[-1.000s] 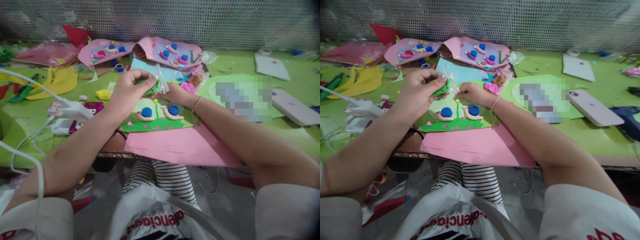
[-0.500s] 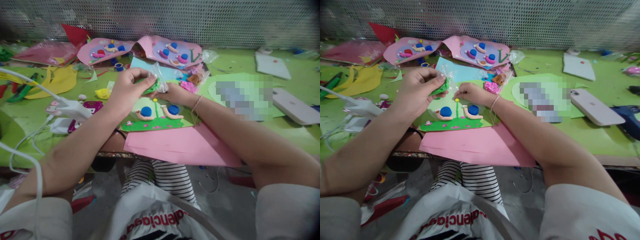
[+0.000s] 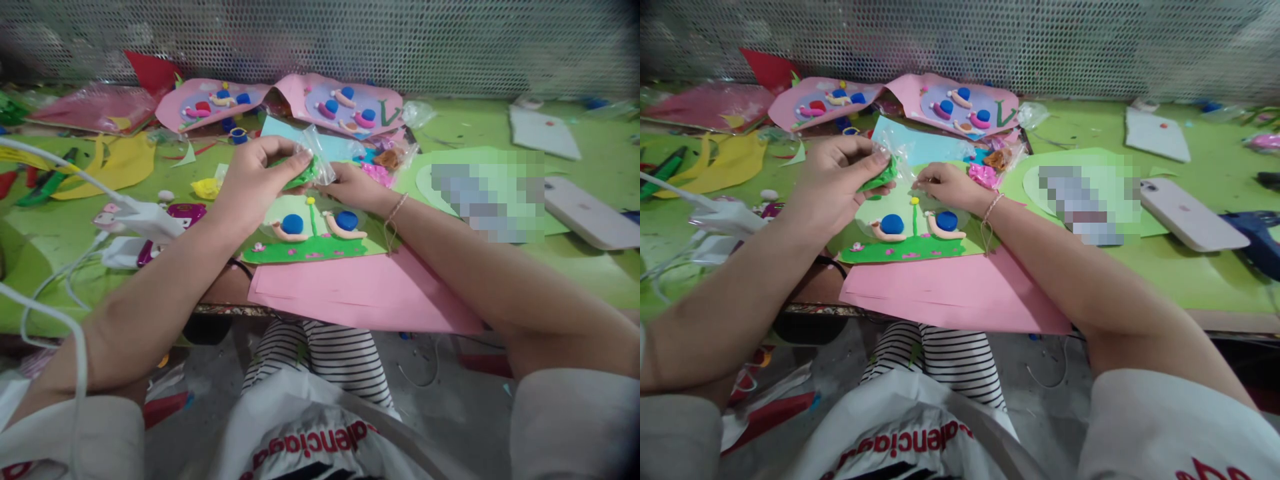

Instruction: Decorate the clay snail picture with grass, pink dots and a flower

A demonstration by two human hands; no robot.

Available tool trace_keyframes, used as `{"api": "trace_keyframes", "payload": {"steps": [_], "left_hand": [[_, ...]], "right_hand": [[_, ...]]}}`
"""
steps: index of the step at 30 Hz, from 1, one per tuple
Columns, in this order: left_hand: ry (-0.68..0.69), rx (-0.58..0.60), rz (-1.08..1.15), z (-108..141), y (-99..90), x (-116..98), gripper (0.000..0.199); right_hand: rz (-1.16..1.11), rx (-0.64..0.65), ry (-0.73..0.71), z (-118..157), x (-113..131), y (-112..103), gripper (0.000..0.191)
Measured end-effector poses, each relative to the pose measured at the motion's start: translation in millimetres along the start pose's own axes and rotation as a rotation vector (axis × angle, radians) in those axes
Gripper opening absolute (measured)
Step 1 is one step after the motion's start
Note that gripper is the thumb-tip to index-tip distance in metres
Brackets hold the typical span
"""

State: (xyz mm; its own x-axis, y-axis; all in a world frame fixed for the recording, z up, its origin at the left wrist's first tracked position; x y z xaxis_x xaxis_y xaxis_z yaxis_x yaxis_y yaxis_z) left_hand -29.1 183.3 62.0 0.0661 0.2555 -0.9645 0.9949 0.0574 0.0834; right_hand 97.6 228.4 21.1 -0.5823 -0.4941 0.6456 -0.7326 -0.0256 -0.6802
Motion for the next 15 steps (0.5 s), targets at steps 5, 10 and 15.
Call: {"api": "trace_keyframes", "payload": {"steps": [5, 10, 15], "left_hand": [[0.028, -0.003, -0.050, -2.2, -3.6, 1.1, 0.007], [0.028, -0.012, -0.088, -4.1, -5.4, 3.5, 0.010], [0.025, -0.011, -0.065, -3.7, -4.7, 3.9, 0.008]], "right_hand": [[0.027, 0.004, 0.076, 1.3, 0.5, -0.1, 0.018], [0.057, 0.019, 0.149, 0.2, -1.3, 4.9, 0.024], [0.051, 0.022, 0.199, 0.7, 0.3, 6.1, 0.028]]}}
Point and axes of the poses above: each hand's wrist, its own z-axis away from the middle knuckle, its own y-axis out of the palm, x = y × z, the point moved 8 cm from there along -z, towards the middle knuckle, and after that the axes turned 13 degrees about -x, right-handed, at the moved point
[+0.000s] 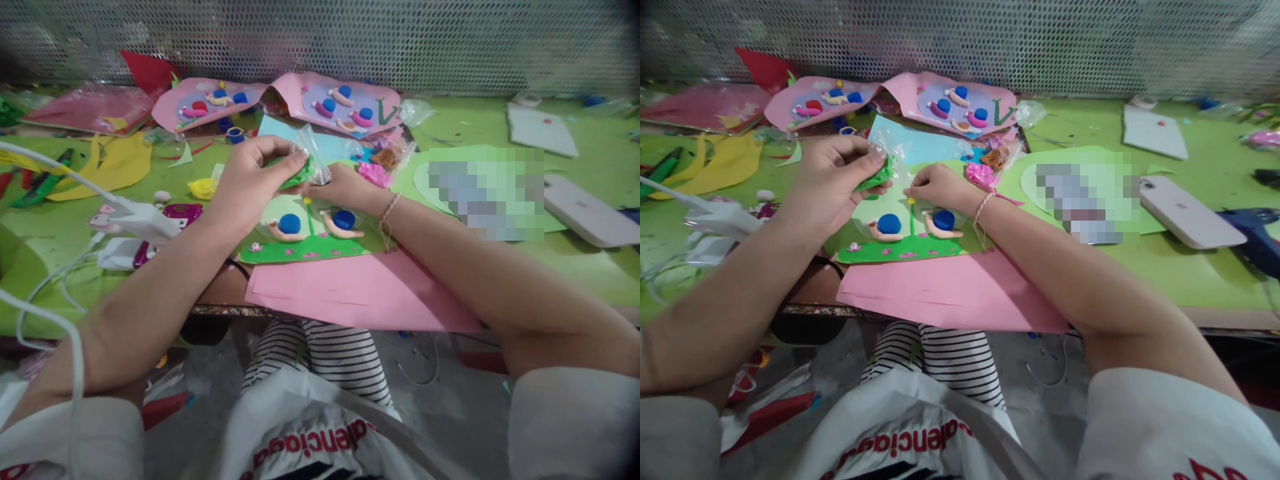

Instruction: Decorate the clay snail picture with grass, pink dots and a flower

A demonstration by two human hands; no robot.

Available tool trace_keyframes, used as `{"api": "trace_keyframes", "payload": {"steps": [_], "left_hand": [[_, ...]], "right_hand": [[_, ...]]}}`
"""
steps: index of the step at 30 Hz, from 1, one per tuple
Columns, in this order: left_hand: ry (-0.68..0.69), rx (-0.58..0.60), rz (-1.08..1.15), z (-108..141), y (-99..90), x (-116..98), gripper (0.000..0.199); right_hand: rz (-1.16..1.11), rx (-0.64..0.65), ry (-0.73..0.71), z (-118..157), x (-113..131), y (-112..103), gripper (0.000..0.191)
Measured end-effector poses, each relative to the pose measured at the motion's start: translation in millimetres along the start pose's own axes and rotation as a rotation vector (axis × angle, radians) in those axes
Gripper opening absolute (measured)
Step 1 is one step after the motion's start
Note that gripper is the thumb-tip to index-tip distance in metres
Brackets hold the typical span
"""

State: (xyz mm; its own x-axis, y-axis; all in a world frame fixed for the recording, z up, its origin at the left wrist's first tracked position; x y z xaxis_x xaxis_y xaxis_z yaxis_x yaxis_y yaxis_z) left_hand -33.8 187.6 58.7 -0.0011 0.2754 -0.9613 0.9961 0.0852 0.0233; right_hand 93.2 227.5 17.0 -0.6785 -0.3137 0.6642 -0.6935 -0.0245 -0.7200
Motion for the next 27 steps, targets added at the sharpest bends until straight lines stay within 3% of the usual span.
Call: {"api": "trace_keyframes", "payload": {"steps": [9, 27], "left_hand": [[0.002, -0.007, 0.016, 1, 1.1, -2, 0.009], [0.033, 0.044, 0.010, 2, 2.6, -3, 0.021]], "right_hand": [[-0.024, -0.015, 0.017, -3, 0, 3, 0.021], [-0.030, -0.068, 0.084, -3, -14, 0, 0.028]]}}
Point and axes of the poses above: each hand's wrist, its own z-axis away from the middle knuckle, its own y-axis out of the palm, x = y × z, the point moved 8 cm from there along -z, towards the middle knuckle, and after that the axes turned 13 degrees about -x, right-handed, at the moved point
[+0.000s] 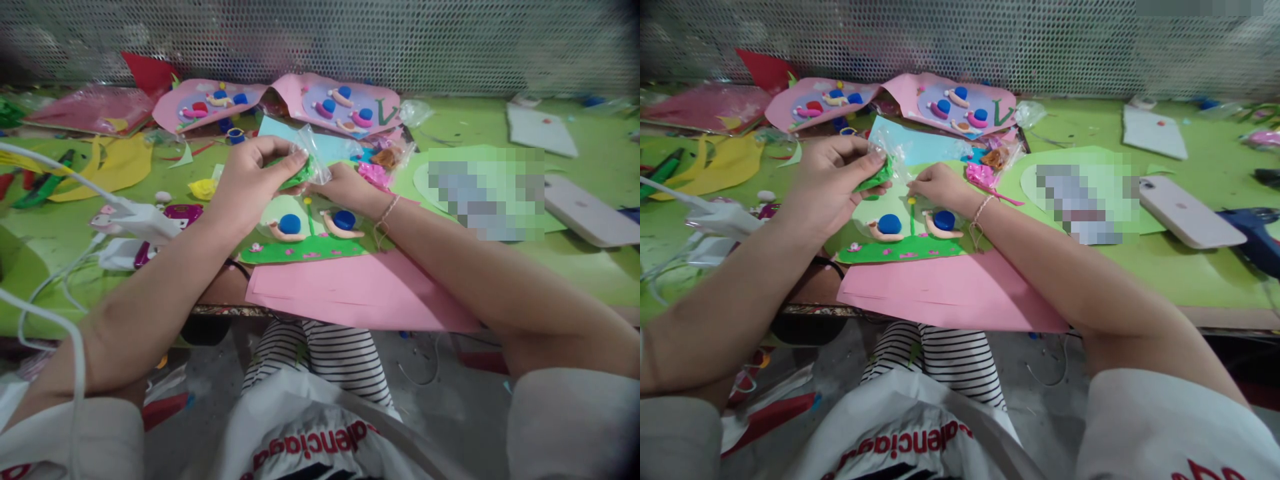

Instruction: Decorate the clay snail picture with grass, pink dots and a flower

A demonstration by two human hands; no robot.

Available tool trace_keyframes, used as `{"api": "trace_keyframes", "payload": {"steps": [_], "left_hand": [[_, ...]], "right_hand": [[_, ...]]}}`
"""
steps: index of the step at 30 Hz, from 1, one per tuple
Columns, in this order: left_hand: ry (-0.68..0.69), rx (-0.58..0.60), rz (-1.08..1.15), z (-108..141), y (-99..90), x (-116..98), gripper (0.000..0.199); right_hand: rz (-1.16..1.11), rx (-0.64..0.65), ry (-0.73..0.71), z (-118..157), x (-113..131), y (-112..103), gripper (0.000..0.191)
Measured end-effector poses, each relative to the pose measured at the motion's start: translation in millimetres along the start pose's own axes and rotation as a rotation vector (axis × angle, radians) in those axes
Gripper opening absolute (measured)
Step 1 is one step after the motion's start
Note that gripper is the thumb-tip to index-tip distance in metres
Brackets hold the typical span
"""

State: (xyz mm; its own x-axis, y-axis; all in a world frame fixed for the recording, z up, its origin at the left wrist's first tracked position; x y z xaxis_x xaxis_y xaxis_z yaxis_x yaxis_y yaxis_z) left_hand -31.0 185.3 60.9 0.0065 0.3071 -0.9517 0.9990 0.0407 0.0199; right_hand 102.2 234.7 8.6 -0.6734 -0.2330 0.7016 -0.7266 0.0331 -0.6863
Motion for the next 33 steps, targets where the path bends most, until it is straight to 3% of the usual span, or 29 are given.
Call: {"api": "trace_keyframes", "payload": {"steps": [8, 21, 28, 33], "left_hand": [[0.003, -0.014, -0.180, 1, -2.9, -4, 0.014], [-0.017, -0.007, -0.102, 1, -0.2, -4, 0.017], [-0.035, -0.016, 0.070, 1, 1.6, -3, 0.006], [-0.027, -0.037, 0.048, -1, -0.3, 0, 0.005]], "right_hand": [[-0.116, 0.039, -0.016, 3, 1, 3, 0.029], [-0.040, 0.028, -0.110, 5, 7, 0, 0.031], [-0.054, -0.014, -0.247, 10, 16, -4, 0.032], [-0.060, 0.018, -0.250, 12, 18, -3, 0.032]]}}
Point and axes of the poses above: each hand's wrist, its own z-axis away from the middle knuckle, its own y-axis out of the palm, x = y × z, the point moved 8 cm from there along -z, towards the middle knuckle, and after that the axes turned 13 degrees about -x, right-handed, at the moved point
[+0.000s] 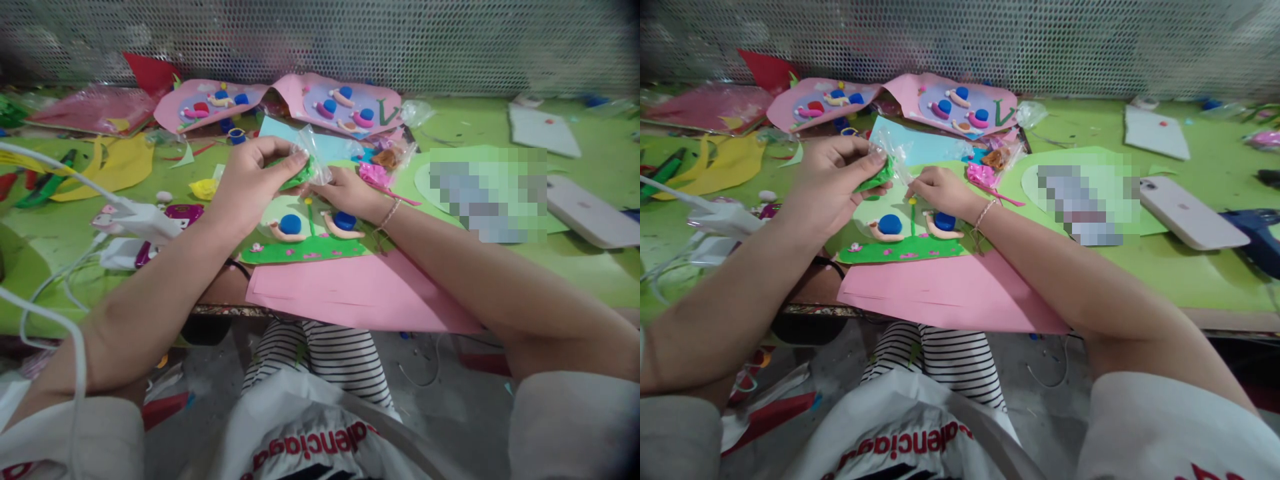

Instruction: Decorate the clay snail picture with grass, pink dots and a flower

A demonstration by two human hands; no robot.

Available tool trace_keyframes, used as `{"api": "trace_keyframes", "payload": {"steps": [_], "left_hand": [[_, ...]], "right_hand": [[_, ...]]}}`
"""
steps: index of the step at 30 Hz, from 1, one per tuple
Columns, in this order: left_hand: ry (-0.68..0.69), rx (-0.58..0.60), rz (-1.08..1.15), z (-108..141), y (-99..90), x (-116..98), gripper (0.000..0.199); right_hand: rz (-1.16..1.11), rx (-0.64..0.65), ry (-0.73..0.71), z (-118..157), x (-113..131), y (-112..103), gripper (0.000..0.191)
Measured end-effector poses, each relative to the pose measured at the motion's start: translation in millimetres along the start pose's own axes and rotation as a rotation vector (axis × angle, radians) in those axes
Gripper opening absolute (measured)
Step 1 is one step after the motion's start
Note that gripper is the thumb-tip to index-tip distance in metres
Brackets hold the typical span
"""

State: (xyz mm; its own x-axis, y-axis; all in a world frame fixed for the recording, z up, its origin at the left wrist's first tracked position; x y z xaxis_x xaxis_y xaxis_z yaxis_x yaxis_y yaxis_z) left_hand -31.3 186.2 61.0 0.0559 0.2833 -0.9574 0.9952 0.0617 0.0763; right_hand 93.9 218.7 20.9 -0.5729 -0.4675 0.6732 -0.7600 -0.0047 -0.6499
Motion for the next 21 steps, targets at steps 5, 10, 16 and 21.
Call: {"api": "trace_keyframes", "payload": {"steps": [5, 10, 16, 21], "left_hand": [[-0.015, -0.031, -0.010, -0.2, -1.9, 0.9, 0.005], [-0.028, -0.015, 0.039, 1.6, 0.8, -1.2, 0.007], [-0.011, -0.005, 0.034, 1.4, 0.0, -1.1, 0.009], [-0.003, -0.031, -0.036, 0.2, -1.9, -0.2, 0.008]], "right_hand": [[0.024, -0.010, -0.008, -1.2, -0.6, -1.8, 0.037], [0.038, -0.036, -0.033, -2.2, -3.9, -3.6, 0.041], [0.019, -0.026, 0.008, -2.3, -7.6, -2.4, 0.039], [0.024, 0.038, -0.064, -2.4, -1.9, -0.6, 0.033]]}}
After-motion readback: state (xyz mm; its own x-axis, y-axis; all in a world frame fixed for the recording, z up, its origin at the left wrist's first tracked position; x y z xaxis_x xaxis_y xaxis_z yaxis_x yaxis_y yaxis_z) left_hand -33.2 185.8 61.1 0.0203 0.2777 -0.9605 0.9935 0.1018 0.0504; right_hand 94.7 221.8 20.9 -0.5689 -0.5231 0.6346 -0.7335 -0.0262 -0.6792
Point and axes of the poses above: each hand's wrist, its own z-axis away from the middle knuckle, its own y-axis out of the palm, x = y × z, the point moved 8 cm from there along -z, towards the middle knuckle, and after that the axes turned 13 degrees about -x, right-handed, at the moved point
